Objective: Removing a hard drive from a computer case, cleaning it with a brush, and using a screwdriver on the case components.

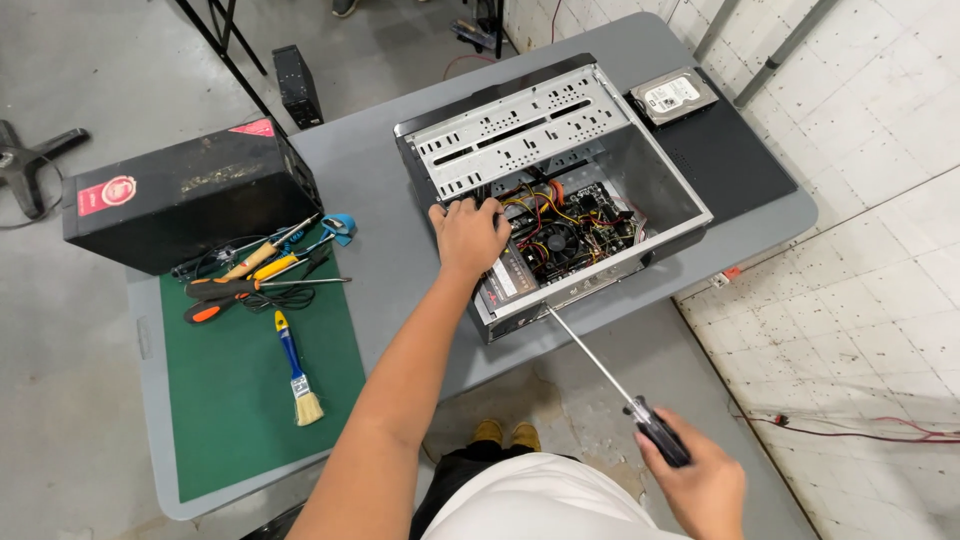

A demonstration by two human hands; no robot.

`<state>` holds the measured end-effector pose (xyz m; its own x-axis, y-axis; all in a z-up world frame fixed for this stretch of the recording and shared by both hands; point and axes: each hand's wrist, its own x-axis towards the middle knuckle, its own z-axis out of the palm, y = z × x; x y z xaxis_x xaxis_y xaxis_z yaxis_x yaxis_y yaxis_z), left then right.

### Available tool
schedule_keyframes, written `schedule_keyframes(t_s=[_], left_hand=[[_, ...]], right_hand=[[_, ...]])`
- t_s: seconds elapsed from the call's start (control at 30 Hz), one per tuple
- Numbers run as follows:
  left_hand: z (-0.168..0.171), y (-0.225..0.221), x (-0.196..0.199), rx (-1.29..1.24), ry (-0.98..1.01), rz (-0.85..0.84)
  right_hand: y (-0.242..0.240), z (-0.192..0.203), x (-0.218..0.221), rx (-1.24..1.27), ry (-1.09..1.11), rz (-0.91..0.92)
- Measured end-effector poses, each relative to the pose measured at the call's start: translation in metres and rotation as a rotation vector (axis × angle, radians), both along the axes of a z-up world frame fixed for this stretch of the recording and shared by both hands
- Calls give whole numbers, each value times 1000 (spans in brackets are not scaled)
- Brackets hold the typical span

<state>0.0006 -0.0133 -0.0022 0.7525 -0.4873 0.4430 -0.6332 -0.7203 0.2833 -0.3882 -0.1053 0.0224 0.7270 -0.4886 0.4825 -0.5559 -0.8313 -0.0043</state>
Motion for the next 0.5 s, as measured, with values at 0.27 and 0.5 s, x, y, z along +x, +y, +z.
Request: schedule_keyframes(t_s=[0.27,0.5], left_hand=[[0,1,0,38,25,-2],[-4,1,0,32,2,7]], right_hand=[[-17,27,6,1541,-107,-237],[-5,-25,-10,384,-187,116]])
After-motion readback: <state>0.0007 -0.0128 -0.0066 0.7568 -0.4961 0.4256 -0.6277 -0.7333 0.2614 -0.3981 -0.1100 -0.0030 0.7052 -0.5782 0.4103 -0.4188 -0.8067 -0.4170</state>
